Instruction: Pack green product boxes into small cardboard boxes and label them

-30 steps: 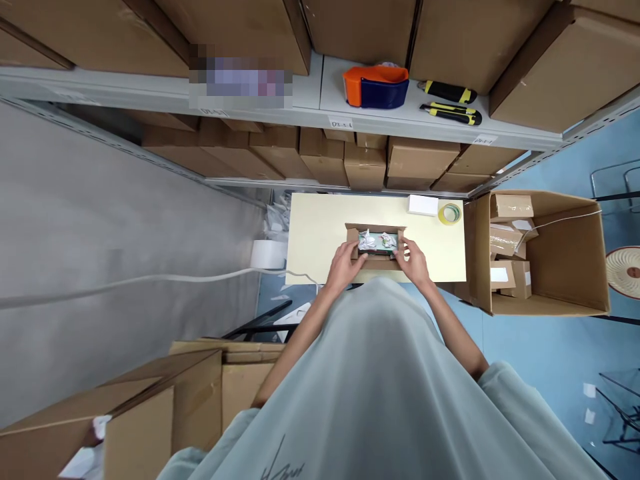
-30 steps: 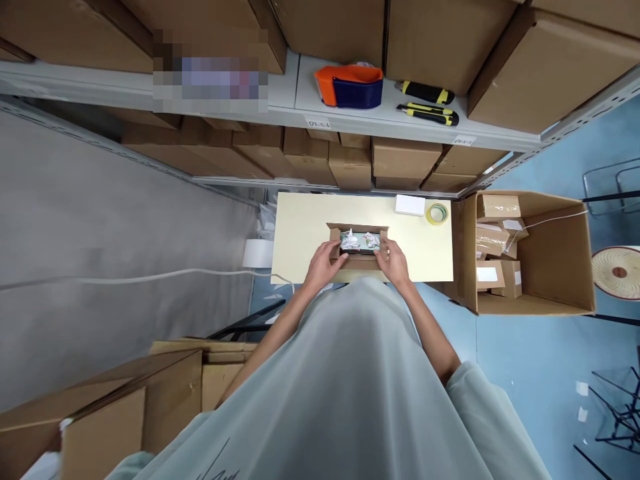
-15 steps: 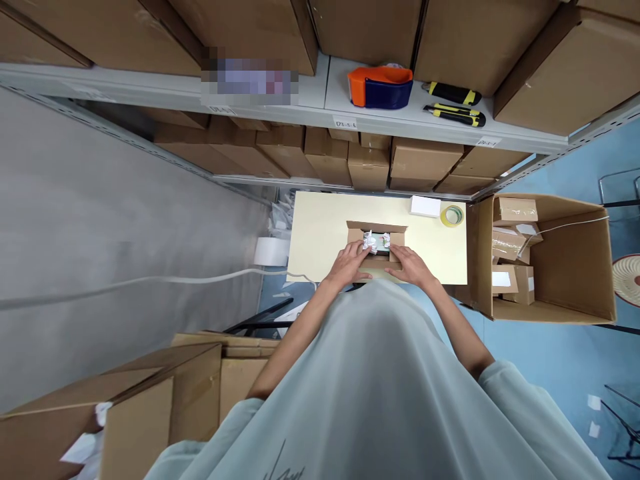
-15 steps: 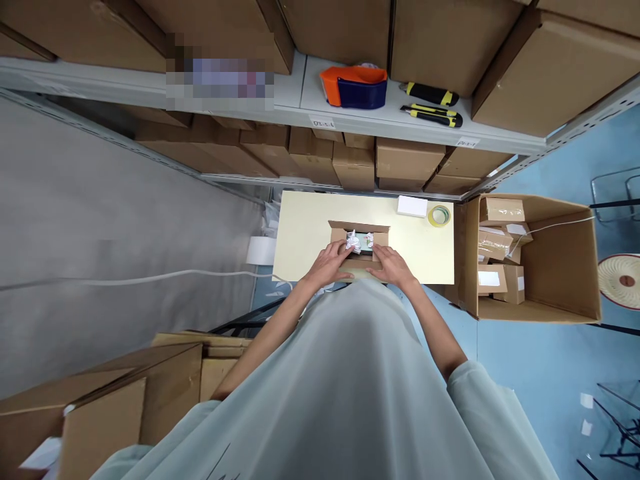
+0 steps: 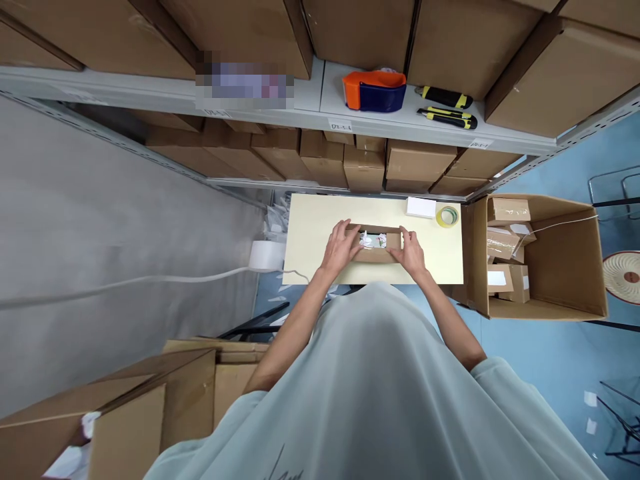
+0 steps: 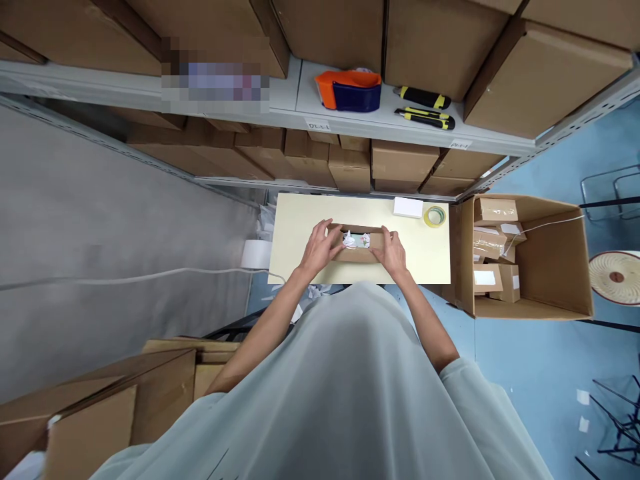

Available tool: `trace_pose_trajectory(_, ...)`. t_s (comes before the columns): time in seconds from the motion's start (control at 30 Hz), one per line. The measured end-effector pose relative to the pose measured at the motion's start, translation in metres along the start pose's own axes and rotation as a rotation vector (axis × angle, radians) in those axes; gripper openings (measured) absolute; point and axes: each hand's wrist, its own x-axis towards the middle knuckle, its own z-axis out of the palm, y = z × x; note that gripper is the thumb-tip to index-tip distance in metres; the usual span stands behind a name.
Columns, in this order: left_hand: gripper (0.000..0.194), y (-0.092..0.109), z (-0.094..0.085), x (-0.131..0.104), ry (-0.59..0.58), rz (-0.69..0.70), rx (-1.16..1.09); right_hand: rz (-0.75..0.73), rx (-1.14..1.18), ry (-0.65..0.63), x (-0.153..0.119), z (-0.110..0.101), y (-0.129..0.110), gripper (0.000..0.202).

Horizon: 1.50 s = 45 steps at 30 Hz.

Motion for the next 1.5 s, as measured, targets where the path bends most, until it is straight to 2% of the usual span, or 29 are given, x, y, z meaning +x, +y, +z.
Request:
trace_pose_trajectory(0.13,0.030,-0.003,0.004,-0.011,-0.017,-0.016,-0.001,-0.050,-0.038,0.042,-0.012,-0.002,0.000,0.044)
trace_pose_trajectory(0.23,0.020,-0.006,0.009,-0.016,-0.053,-0.029,-0.009,-0.062,-0.042,-0.002,-0.019,0.002,0.002,0.032)
trace_pose_trajectory(0.57,0.027,-0.014,0.019,-0.015,-0.047,-0.062,-0.008,-0.036,-0.028,-0.017,-0.021,0.019,0.011,0.033)
trace_pose_trajectory(0.77,0.023,-0.015,0.034,-0.017,0.070,-0.076,-0.015,-0.003,-0.029,-0.033,-0.021,0.022,0.010,0.031)
trace_pose_trajectory(0.87,0.022,-0.015,0.038,-0.017,0.091,-0.079,-0.002,0.007,-0.023,-0.050,-0.021,0.023,0.008,0.030)
trace_pose_trajectory(1.13,0.020,-0.013,0.042,-0.014,0.113,-0.131,-0.001,-0.008,-0.036,-0.063,-0.020,0.021,0.006,0.030)
trace_pose_trajectory(1.5,0.019,-0.006,0.049,-0.011,0.159,-0.178,0.010,-0.054,0.000,-0.078,-0.012,0.026,0.016,0.032)
